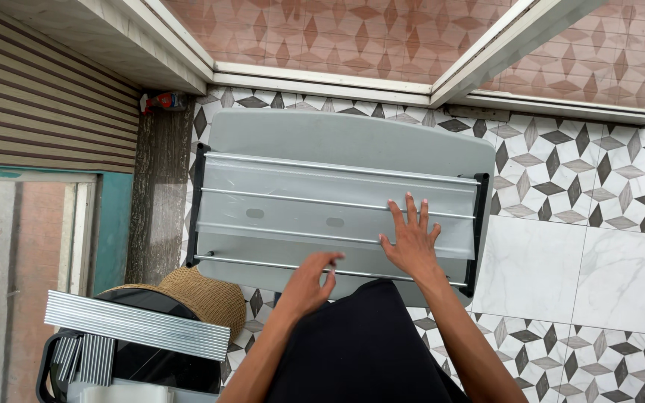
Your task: The person assembles a small table by inserting metal rods into a grey plastic tabletop, then attaches black side supports and secures them with small metal pins. The person also places a translucent plastic sheet over the assembled frame.
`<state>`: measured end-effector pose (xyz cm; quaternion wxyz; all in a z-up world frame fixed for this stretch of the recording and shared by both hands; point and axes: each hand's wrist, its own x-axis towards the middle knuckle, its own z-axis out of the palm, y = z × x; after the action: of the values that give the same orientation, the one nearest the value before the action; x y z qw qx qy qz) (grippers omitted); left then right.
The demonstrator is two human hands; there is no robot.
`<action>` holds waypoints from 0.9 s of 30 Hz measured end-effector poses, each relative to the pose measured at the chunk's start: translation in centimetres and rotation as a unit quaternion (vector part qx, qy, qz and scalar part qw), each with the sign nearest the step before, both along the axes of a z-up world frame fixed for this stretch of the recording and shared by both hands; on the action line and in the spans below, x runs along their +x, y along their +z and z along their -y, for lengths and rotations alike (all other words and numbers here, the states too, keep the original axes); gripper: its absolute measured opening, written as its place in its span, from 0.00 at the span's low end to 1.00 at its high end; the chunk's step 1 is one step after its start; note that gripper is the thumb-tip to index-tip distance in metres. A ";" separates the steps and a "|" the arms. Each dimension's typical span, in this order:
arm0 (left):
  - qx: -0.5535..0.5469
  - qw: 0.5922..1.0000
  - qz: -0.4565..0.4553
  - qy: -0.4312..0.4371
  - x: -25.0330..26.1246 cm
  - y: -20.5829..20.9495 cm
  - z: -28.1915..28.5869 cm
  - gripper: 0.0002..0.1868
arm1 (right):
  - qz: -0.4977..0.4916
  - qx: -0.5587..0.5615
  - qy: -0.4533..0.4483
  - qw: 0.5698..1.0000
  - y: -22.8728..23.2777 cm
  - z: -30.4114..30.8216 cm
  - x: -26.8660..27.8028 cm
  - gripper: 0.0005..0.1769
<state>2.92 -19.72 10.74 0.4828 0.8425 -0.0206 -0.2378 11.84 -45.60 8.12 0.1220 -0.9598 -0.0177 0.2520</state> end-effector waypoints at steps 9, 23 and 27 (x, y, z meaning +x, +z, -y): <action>0.205 0.907 -0.290 -0.226 -12.3 -13.9 0.5 0.24 | 0.030 0.034 -0.010 0.999 -1.0 0.1 -1.0 0.45; -0.127 0.913 -0.385 0.041 -16.8 -15.3 2.0 0.29 | 0.024 0.037 -0.021 0.999 -1.6 0.2 -0.8 0.44; -0.021 0.899 -0.407 -0.160 -15.9 -16.5 2.2 0.25 | 0.018 0.027 -0.017 0.999 -1.7 0.3 -0.4 0.44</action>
<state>-12.93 -21.89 -5.75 0.4221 0.6472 0.0387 -0.6336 11.46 -45.95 6.46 0.1513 -0.9607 -0.0106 0.2325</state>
